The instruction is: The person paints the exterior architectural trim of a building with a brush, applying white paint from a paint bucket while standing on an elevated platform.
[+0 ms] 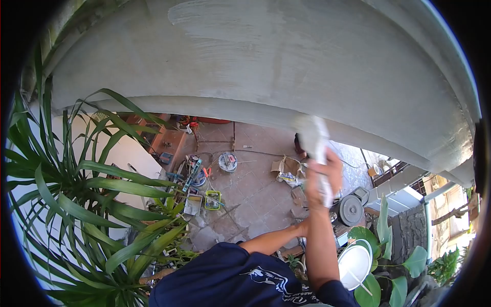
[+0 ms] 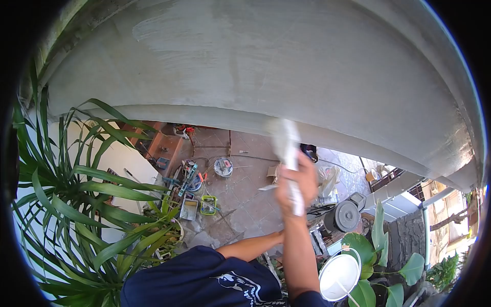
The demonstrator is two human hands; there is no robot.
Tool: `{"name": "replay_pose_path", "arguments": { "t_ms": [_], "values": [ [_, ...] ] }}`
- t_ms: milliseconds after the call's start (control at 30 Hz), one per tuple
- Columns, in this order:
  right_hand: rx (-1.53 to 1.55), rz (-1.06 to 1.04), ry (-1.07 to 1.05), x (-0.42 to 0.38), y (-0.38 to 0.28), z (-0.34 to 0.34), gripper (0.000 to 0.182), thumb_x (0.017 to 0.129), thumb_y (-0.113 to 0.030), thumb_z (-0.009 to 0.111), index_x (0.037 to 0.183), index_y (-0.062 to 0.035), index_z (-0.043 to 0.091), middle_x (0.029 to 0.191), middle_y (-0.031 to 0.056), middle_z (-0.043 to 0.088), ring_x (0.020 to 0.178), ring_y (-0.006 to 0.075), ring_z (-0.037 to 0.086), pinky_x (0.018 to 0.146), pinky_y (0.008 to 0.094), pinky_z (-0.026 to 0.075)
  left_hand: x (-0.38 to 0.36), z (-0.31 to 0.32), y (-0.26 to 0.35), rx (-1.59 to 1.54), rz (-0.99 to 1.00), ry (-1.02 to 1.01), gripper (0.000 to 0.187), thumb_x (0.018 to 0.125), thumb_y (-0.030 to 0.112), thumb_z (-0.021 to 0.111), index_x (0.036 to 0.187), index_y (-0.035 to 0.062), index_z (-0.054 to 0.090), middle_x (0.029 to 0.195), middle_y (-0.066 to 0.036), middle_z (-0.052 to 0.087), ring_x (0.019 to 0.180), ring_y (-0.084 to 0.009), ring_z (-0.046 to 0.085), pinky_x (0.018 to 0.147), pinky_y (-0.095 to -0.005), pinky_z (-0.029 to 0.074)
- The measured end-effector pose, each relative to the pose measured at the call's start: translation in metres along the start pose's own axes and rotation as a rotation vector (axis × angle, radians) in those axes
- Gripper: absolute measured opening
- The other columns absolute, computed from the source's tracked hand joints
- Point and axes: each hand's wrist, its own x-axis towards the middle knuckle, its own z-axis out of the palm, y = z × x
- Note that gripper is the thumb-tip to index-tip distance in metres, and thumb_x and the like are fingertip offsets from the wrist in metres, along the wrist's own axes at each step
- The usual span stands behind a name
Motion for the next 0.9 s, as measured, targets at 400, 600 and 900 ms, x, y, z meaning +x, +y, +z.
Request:
{"name": "replay_pose_path", "arguments": {
  "t_ms": [400,600,900],
  "values": [
    [0.13,-0.265,-0.351,-0.003,-0.081,0.018,0.023,0.067,-0.002,0.074,0.088,-0.0049,0.068,0.125,0.0233,0.057,0.104,0.0384,0.063,0.088,0.0447,0.054,0.004,-0.002,-0.004,0.068,-0.028,-0.028,0.072,0.07,0.022,0.073,0.131,0.0026,0.04,0.12,-0.027,0.06,0.113,-0.0445,0.058,0.095,-0.0459,0.046],
    [0.498,0.081,-0.291,0.022,-0.088,0.134,0.013,0.074,-0.002,0.069,0.086,-0.0028,0.063,0.114,0.0221,0.061,0.09,0.0302,0.065,0.075,0.0362,0.053,0.001,-0.001,-0.011,0.059,-0.035,-0.04,0.071,0.071,0.022,0.072,0.131,0.0022,0.04,0.12,-0.028,0.06,0.113,-0.0445,0.057,0.096,-0.0457,0.046],
    [0.641,0.517,0.645,0.01,-0.01,-0.041,0.011,0.089,0.005,0.059,0.092,-0.0013,0.05,0.106,0.0206,0.058,0.094,0.0314,0.065,0.082,0.0431,0.062,0.005,0.003,-0.012,0.122,-0.04,-0.04,0.07,0.072,0.022,0.072,0.131,0.0016,0.041,0.121,-0.028,0.06,0.114,-0.0445,0.057,0.096,-0.0453,0.046]
  ]
}}
